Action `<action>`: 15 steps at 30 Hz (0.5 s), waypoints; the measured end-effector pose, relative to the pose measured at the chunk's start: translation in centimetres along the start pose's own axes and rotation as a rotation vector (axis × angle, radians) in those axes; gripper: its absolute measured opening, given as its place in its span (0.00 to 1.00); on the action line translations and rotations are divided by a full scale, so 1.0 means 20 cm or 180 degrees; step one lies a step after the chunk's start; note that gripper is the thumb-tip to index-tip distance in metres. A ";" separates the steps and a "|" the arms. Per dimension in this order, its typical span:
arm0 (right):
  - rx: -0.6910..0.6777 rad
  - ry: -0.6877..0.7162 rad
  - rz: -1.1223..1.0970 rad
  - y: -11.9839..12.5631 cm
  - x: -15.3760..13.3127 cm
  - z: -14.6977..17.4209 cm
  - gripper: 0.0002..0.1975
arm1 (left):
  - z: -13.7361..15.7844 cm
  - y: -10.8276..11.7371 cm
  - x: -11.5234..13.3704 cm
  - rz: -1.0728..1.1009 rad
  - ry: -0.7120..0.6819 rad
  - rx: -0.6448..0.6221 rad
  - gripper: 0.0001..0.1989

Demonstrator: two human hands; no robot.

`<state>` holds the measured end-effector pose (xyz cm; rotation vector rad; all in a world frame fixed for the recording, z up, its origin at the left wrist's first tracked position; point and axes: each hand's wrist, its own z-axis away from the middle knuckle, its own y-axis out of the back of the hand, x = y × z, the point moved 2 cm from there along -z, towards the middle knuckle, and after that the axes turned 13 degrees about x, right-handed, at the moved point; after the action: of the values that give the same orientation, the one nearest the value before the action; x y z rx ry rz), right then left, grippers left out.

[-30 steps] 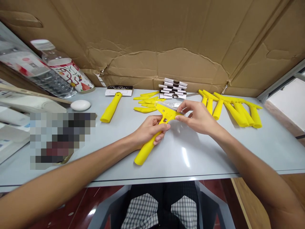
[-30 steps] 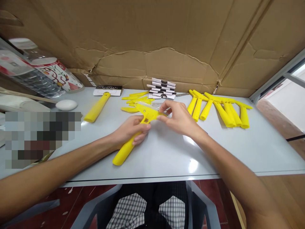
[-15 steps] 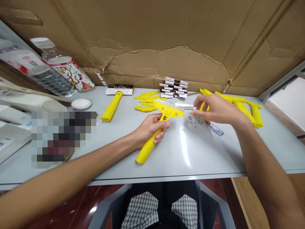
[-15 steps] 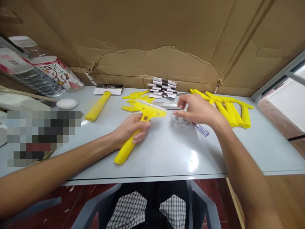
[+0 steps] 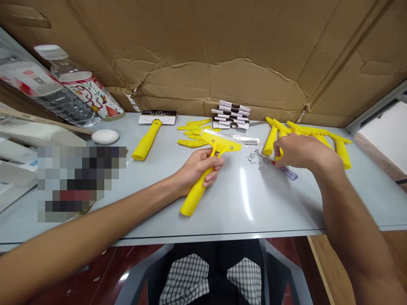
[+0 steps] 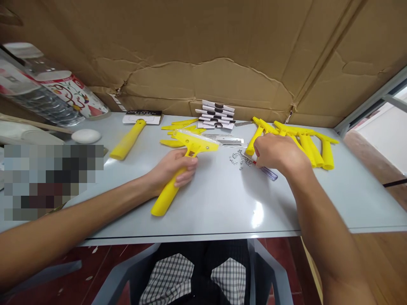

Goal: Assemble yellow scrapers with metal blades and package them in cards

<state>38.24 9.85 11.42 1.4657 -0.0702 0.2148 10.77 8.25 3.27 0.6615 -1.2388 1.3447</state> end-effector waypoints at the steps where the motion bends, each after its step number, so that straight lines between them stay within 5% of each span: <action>1: 0.0043 0.0023 0.0000 0.00 0.00 0.00 0.06 | 0.00 0.00 0.00 -0.0002 0.0005 -0.0006 0.18; 15: -0.0083 0.0372 0.0515 -0.02 -0.12 0.03 0.07 | 0.01 -0.01 0.01 -0.0101 0.0012 -0.0039 0.19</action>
<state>36.06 8.93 10.59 1.4196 -0.0968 0.4293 10.78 8.02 3.59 0.6672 -1.2279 1.3107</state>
